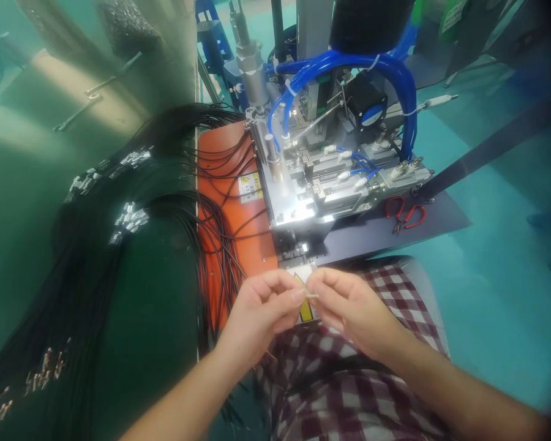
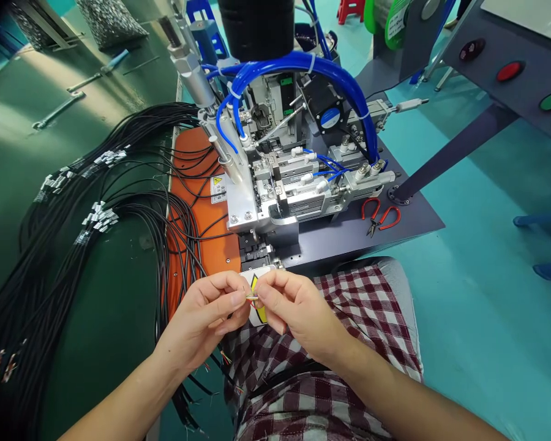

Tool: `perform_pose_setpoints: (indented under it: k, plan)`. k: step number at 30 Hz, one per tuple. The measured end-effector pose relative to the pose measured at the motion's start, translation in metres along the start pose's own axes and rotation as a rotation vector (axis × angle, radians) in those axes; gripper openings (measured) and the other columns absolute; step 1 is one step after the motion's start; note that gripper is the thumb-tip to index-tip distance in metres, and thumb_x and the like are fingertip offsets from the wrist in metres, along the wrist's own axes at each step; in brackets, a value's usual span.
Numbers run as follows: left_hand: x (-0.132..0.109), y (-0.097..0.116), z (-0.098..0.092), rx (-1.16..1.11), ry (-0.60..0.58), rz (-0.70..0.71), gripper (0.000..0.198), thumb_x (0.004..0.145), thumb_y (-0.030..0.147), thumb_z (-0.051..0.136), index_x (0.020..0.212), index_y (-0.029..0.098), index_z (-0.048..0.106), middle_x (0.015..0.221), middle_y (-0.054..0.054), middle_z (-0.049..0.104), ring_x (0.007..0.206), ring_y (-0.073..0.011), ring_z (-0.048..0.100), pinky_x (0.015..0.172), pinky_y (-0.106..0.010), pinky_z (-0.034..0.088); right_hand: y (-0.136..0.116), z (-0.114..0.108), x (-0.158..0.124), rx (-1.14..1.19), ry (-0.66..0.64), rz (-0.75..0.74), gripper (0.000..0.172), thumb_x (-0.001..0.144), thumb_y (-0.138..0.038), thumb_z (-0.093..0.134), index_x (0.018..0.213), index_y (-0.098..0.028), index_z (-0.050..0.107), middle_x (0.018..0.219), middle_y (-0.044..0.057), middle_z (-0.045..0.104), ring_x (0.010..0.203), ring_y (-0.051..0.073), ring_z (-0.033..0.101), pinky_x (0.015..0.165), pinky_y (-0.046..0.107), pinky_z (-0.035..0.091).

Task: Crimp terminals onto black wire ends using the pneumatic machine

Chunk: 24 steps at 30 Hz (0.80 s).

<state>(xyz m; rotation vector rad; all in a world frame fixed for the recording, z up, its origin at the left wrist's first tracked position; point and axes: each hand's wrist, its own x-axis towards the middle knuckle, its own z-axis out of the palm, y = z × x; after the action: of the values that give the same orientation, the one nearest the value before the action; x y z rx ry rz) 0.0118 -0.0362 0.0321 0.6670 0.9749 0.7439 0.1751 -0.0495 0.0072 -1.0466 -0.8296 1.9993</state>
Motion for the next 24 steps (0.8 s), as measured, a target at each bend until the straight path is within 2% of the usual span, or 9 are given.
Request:
perform_pose_setpoints:
  k: [8,20,22,24]
  plan:
    - [0.001,-0.004,-0.004,0.043,-0.053,-0.033,0.021,0.074,0.030,0.075,0.071,0.013,0.063,0.050,0.005,0.044,0.042,-0.0018,0.026,0.043,-0.020,0.013,-0.018,0.005,-0.001,-0.187,-0.014,-0.060,0.033,0.092,-0.043,0.052,0.071,-0.019,0.044,0.055,-0.009,0.030,0.048,0.006,0.025,0.044,0.020,0.022]
    - [-0.002,-0.005,-0.005,0.197,-0.033,-0.063,0.020,0.075,0.031,0.075,0.073,0.014,0.065,0.051,0.006,0.044,0.043,-0.0026,0.027,0.042,-0.019,0.017,-0.034,-0.006,0.002,-0.560,-0.158,-0.162,0.023,0.096,-0.027,0.043,0.075,-0.019,0.047,0.068,-0.004,0.039,0.061,0.010,0.035,0.056,0.022,0.034]
    - [-0.002,-0.005,-0.003,0.196,-0.018,-0.047,0.020,0.075,0.031,0.074,0.073,0.014,0.063,0.051,0.006,0.043,0.043,-0.0026,0.026,0.043,-0.020,0.016,-0.036,-0.006,0.002,-0.562,-0.151,-0.168,0.023,0.095,-0.027,0.045,0.073,-0.019,0.047,0.067,-0.004,0.039,0.060,0.010,0.035,0.054,0.022,0.034]
    - [-0.002,-0.004,0.000,0.170,0.014,-0.018,0.020,0.076,0.030,0.072,0.072,0.014,0.061,0.049,0.007,0.040,0.043,-0.0026,0.025,0.044,-0.020,0.015,-0.036,-0.004,0.002,-0.525,-0.073,-0.153,0.024,0.094,-0.030,0.047,0.072,-0.019,0.047,0.063,-0.005,0.038,0.055,0.009,0.033,0.049,0.021,0.032]
